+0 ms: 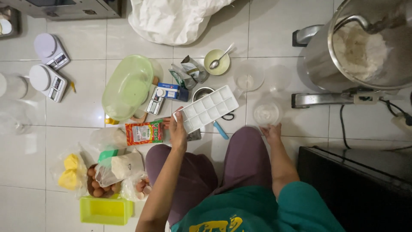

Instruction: The person pours liquid into a stand mixer and then retrieves ice from a refrigerator ice tray, emptying it into a bowl.

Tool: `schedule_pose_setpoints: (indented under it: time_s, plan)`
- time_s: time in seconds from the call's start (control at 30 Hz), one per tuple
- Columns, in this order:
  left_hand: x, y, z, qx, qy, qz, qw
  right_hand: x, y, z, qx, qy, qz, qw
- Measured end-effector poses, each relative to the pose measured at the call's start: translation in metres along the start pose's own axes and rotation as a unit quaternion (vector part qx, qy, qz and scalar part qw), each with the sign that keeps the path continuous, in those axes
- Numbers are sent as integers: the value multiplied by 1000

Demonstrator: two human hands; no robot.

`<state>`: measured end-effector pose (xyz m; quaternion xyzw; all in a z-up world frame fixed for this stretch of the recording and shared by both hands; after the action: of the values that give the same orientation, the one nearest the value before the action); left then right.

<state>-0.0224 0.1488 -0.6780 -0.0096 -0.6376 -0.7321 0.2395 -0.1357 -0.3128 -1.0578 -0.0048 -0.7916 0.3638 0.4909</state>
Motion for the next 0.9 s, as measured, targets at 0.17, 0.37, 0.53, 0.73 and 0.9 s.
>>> schedule_pose_setpoints:
  time_s: [0.17, 0.37, 0.53, 0.73, 0.9]
  plan:
    - [-7, -7, -10, -4, -25, 16, 1000, -7, 16, 17, 47, -2, 4, 999]
    - [-8, 6, -27, -47, -41, 56, 996, 90, -50, 36, 301, 219, 161, 914]
    - [-9, 24, -54, -62, -100, 27, 993, 194, -136, -103, 181, -3, 237, 955]
    - [-1, 31, -88, -58, -189, -2, 980, 306, -191, -233, 210, -217, 217, 928]
    - [-12, 18, -94, -142, -177, -36, 973, 313, -181, -214, 320, -108, 243, 909]
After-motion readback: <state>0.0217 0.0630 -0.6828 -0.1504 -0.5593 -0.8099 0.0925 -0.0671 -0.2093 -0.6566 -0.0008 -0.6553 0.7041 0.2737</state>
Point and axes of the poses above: each hand's wrist, its own x-axis away from the middle knuckle, its own z-axis out of the back of the hand, y = z × x, the point moved 10 cm from there along -x, towards the middle knuckle, and after that the axes turned 7 degrees about -x, right-handed, at the moved point
